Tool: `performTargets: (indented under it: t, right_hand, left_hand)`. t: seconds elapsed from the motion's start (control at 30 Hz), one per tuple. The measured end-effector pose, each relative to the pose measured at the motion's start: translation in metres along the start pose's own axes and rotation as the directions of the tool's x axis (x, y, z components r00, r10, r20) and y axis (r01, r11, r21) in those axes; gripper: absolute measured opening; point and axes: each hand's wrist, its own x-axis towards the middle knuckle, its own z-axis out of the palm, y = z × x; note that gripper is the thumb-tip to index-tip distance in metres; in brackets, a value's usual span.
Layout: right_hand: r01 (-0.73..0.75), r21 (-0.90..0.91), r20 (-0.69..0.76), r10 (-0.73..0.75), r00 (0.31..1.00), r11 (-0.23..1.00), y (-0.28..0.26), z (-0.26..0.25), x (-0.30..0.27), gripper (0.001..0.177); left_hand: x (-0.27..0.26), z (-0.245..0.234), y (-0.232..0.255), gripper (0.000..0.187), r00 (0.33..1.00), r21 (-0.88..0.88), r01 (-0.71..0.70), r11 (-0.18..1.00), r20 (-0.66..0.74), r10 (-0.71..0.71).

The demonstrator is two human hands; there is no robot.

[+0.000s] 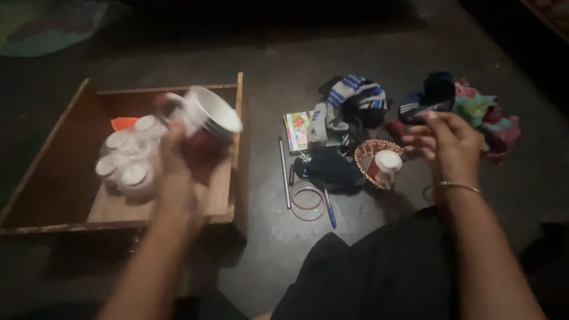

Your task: The person sits on the floor and removes various items from a wooden drawer, including a notebook, pens, jewelry, socks, and small bottles. They place each item on the floor beside the drawer, organizing them into separate piles.

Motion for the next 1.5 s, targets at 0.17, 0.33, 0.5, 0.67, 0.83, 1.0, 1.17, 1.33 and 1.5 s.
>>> performTargets:
  t: [0.17, 0.33, 0.5, 0.67, 0.83, 1.0, 1.17, 1.33, 1.5]
  right_hand:
    - [-0.242, 0.047, 0.466, 0.193, 0.863, 0.969, -0.047, 0.045, -0.053, 0.078]
    - [-0.392, -0.029, 0.799, 0.257, 0.544, 0.92, -0.057, 0.085, -0.096, 0.096]
    - [-0.479, -0.092, 0.83, 0.333, 0.447, 0.873, -0.048, 0.085, -0.1, 0.087]
    - [-0.662, 0.0, 0.836, 0.364, 0.412, 0.75, -0.034, 0.067, -0.091, 0.082]
    - [-0.617, 0.179, 0.532, 0.452, 0.716, 0.766, -0.036, 0.04, -0.048, 0.082]
    - [-0.254, -0.312, 0.011, 0.271, 0.963, 0.916, -0.03, -0.02, -0.011, 0.065]
    - [-0.244, -0.672, -0.09, 0.25, 0.964, 0.699, 0.002, -0.044, 0.015, 0.065]
    - [-0.25, -0.898, -0.144, 0.295, 0.945, 0.362, 0.044, -0.042, 0.045, 0.078]
    - [-0.197, -0.951, -0.124, 0.289, 0.949, 0.239, 0.082, -0.048, 0.066, 0.083]
  left_hand:
    - [-0.034, 0.032, -0.034, 0.066, 0.975, -0.039, 0.148, 0.988, 0.174, -0.139]
    - [-0.052, 0.044, -0.02, 0.054, 0.864, 0.193, -0.104, 0.976, 0.503, -0.007]
    - [-0.064, 0.058, 0.015, 0.055, 0.857, 0.385, -0.082, 0.919, 0.499, -0.132]
    - [-0.06, 0.067, 0.033, 0.056, 0.867, 0.802, -0.477, 0.359, 0.496, 0.043]
    - [-0.05, 0.044, 0.018, 0.037, 0.862, 0.864, -0.49, 0.114, 0.461, 0.208]
    - [-0.029, 0.016, -0.01, 0.019, 0.861, 0.902, -0.432, 0.03, 0.402, 0.31]
    - [-0.019, 0.015, -0.021, 0.047, 0.967, 0.968, -0.244, 0.054, 0.239, 0.085]
    - [-0.015, 0.022, -0.016, 0.066, 0.99, 0.993, -0.11, 0.038, 0.113, -0.079]
    - [-0.009, 0.028, -0.018, 0.096, 0.983, 1.0, 0.013, -0.024, -0.017, -0.182]
